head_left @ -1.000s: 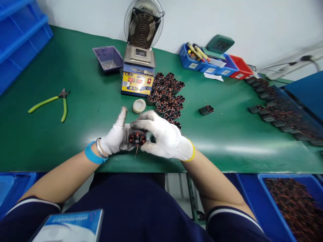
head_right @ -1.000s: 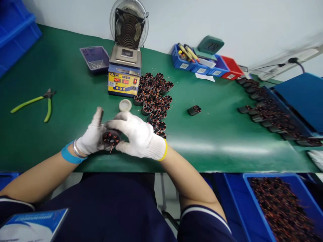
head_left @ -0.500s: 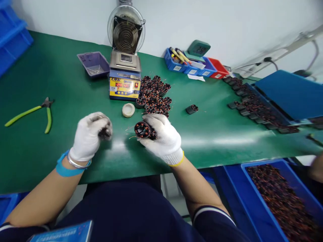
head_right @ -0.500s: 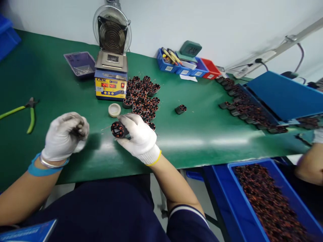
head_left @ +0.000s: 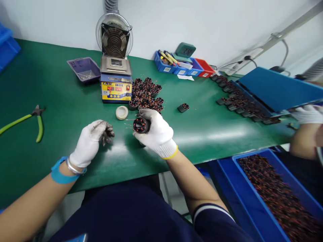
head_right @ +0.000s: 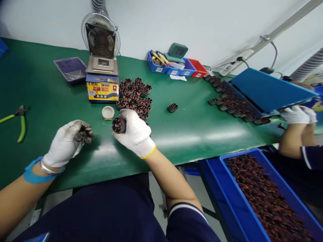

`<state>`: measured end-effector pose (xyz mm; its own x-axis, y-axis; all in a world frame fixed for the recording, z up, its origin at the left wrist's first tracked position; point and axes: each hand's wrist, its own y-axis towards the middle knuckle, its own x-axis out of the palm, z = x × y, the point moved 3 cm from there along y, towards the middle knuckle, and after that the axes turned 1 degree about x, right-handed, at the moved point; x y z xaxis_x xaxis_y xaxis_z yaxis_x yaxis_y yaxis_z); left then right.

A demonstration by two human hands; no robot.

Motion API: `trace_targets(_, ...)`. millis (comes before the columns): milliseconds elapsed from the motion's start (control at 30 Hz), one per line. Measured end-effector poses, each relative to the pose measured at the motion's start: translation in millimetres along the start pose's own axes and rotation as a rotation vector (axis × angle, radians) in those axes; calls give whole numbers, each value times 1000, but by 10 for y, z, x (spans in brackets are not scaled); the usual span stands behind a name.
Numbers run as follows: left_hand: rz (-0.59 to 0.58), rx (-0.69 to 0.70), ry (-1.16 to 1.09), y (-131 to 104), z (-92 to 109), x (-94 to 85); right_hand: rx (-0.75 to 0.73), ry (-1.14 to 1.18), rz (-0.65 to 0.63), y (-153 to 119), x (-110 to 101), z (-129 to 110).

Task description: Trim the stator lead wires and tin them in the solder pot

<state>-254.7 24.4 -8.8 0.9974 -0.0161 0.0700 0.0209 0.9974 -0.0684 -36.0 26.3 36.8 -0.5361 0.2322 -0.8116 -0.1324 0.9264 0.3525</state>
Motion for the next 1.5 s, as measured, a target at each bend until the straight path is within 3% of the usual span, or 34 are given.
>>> trace_targets(67,58,72,191,178,-101,-19,130,-56,-100,113,84,41)
trace_targets(167,155,248,550,437,-247,32,120,-41,-213,308,232,55)
trace_targets(333,105,362,960,769,-388,248,287,-69,-409,490,413,130)
trace_targets(467,28,346,1016,951,-377,385,322,-143,-471,486,481,130)
trace_targets(600,-61,317,1090,991,-361,410,295,-198,-446,433,564,99)
trace_targets(867,50,265,1203,831,-341,182,169,-205,-427,409,707,-11)
trace_targets(1267,15,241,1192,819,-312,159,96,-292,-529,671,617,-175)
trace_targets(1500,13,235,1158,822,-325,144,20,-271,-337,616,468,-150)
